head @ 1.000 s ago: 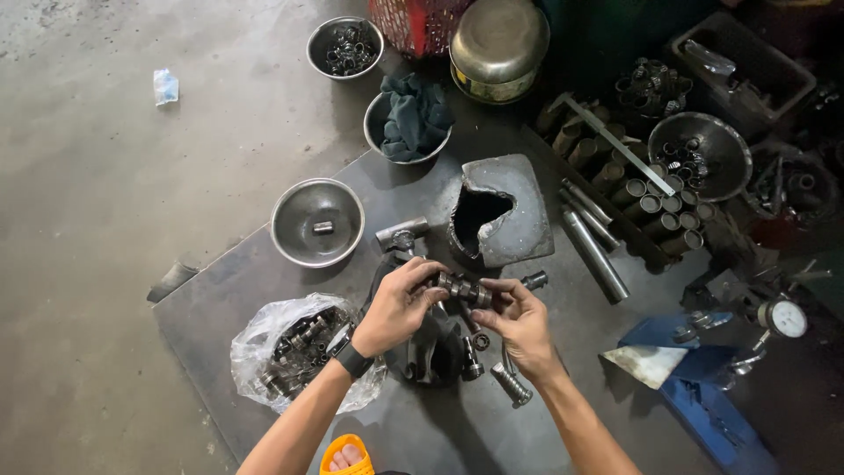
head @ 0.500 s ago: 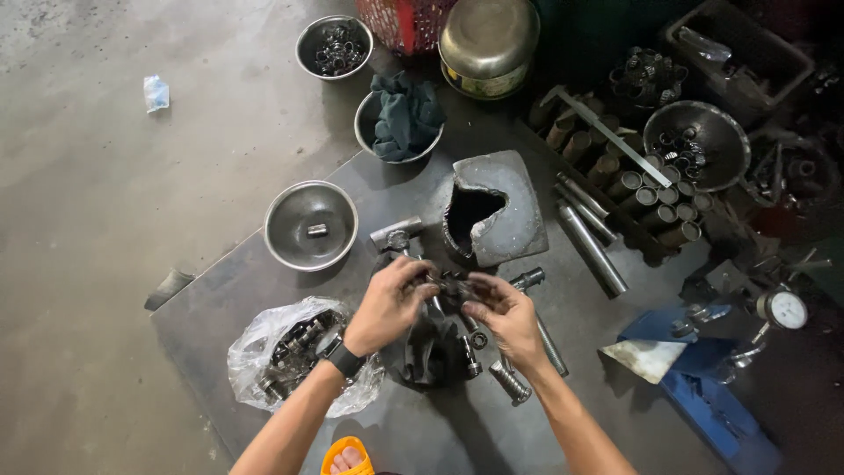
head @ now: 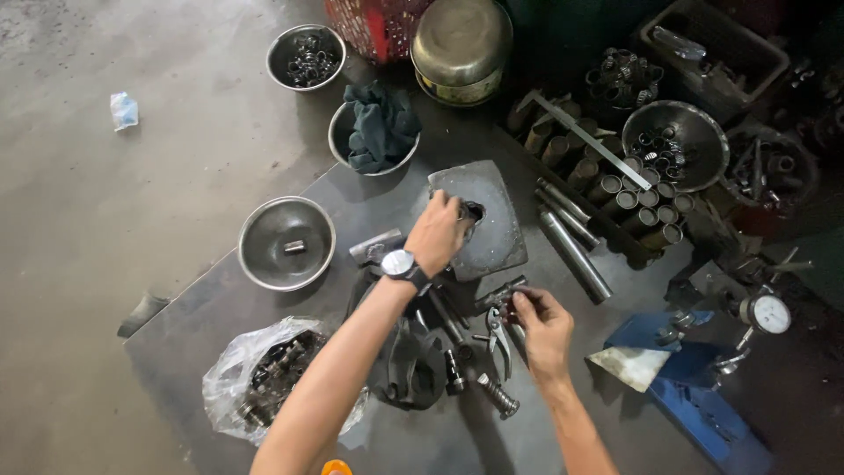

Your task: The recorder is cleaning and inspecting motorcycle engine components, specifically a camshaft and bearings, at a workbench.

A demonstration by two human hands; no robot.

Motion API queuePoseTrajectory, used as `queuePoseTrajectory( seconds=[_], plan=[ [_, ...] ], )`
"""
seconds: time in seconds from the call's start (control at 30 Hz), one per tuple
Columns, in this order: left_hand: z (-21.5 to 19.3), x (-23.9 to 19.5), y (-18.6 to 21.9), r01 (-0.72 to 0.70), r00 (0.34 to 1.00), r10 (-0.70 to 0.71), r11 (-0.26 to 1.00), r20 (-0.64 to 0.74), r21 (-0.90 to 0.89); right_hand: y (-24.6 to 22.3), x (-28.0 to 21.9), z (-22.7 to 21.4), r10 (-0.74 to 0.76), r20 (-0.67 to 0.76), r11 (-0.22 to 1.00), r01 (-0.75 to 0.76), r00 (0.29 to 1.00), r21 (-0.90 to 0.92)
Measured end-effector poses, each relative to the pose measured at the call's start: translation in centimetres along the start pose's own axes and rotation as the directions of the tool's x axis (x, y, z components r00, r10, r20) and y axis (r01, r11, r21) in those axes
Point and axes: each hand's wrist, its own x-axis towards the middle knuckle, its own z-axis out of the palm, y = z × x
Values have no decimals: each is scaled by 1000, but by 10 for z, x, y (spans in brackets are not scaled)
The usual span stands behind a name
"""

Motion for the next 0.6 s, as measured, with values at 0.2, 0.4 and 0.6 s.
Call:
queuePoseTrajectory(
  seconds=[0.2,0.4,0.6],
  plan=[
    [27,7,-3,63,991,-84,981,-107,-182,26,-2,-28,85,-53,996,-85,995,2],
    [38,6,-13,104,953,-187,940,-237,-325,66,-7,-36,147,-60,985,-151,987,-82],
    [26,7,-8,83,961,-168,934,-221,-347,63,2,15,64,203,641,115,977,-759]
  ],
)
